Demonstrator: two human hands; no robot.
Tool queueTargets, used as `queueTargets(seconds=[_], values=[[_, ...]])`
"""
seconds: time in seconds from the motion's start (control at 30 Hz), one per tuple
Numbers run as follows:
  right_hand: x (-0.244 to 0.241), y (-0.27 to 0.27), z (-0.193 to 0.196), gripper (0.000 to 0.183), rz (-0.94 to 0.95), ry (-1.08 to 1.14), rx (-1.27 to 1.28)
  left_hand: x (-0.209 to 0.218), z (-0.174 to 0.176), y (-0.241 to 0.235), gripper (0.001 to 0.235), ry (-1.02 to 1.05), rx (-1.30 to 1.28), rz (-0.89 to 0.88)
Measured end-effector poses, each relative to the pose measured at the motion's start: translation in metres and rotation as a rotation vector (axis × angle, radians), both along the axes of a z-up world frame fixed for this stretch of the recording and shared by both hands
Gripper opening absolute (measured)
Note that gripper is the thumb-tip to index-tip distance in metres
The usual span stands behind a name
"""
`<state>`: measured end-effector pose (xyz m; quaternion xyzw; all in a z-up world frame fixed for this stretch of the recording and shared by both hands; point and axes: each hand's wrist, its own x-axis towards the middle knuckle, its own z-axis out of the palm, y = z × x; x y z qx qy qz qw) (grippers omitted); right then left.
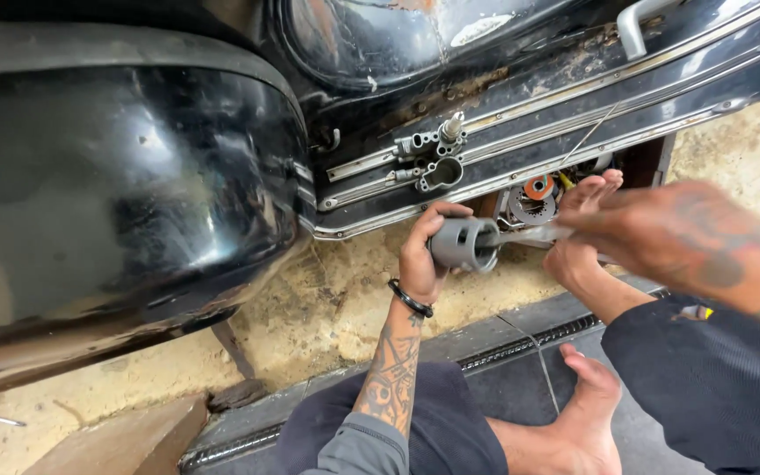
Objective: Cleaning a motorcycle piston by scraping off carbon deposits using a screwdriver
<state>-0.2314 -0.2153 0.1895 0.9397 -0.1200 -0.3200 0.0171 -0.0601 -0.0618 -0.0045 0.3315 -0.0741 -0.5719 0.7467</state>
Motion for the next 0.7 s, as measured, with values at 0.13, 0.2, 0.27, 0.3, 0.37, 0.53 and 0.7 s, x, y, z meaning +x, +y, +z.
queueTargets(seconds=[0.13,0.2,0.27,0.3,0.37,0.53,0.7], values=[[0.004,0.021,0.0,0.042,0.15,-0.232,-0.245,0.002,0.013,0.006,0.029,0.017,-0.029,-0.062],[0.01,0.018,-0.007,0.055,0.278,-0.315,-0.18,0.007,0.012,0.004,0.03,-0.04,-0.027,-0.071],[0.015,0.0,-0.005,0.047,0.037,-0.22,-0.036,0.01,0.004,0.008,0.029,0.003,-0.065,-0.186],[0.016,0.003,0.002,0.047,0.045,-0.218,-0.03,0.01,0.004,0.008,0.029,0.006,-0.061,-0.177],[0.016,0.008,0.018,0.032,0.356,-0.363,-0.43,0.007,0.005,0.007,0.024,0.082,-0.164,-0.19],[0.028,0.013,0.028,0.029,0.375,-0.499,-0.537,0.006,-0.006,0.004,0.029,0.255,-0.216,-0.15],[0.036,0.026,0.03,0.038,0.398,-0.603,-0.568,0.009,0.0,0.007,0.028,0.347,-0.269,-0.142]])
